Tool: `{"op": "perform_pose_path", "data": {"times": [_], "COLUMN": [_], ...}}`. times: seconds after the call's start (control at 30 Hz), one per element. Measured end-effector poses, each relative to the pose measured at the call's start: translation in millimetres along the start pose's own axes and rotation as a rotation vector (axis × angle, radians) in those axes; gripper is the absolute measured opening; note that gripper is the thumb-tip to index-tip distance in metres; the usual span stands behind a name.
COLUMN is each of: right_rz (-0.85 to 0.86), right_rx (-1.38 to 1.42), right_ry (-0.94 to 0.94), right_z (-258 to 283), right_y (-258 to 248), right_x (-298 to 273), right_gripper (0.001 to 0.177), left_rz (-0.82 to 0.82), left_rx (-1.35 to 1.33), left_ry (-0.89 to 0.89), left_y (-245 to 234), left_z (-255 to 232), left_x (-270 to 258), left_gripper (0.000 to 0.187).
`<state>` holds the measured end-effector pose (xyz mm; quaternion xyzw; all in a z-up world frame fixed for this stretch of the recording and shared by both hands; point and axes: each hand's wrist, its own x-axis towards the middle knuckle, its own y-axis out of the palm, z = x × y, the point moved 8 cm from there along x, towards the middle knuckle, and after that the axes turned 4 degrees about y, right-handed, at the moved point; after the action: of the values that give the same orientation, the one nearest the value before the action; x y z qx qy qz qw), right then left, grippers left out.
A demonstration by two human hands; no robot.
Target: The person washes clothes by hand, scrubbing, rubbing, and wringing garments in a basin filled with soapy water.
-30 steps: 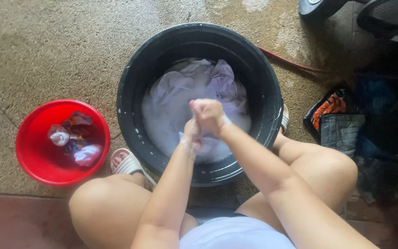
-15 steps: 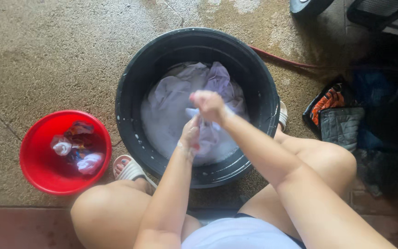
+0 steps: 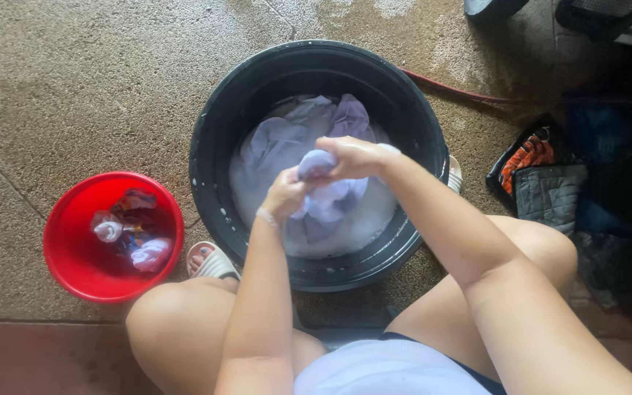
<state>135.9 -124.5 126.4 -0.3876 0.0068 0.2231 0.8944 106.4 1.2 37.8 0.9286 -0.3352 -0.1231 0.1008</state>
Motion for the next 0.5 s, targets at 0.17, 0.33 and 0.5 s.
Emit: {"op": "perform_pose_path", "data": {"times": [0.17,0.33,0.5], "right_rz": [0.227,-0.290,-0.464], "right_rx": [0.661,1.184,0.083], "right_ry": [0.133,0.101,-0.344], "right_z": [-48,-47,53], "right_y": [13,60,61], "right_x": [-23,-11,-37], "right_gripper": [0.020,0.016,0.009], "left_rz": [-0.145,-0.273,-0.438], "left_rx": [-0.646,-0.893,-0.840], "left_ry": [0.100,-0.069,-0.118], "left_y": [-27,12,2], "left_z": [-10,13,104], "left_x": [-23,-10,2], "left_gripper": [0.052,0.059,0.062]}}
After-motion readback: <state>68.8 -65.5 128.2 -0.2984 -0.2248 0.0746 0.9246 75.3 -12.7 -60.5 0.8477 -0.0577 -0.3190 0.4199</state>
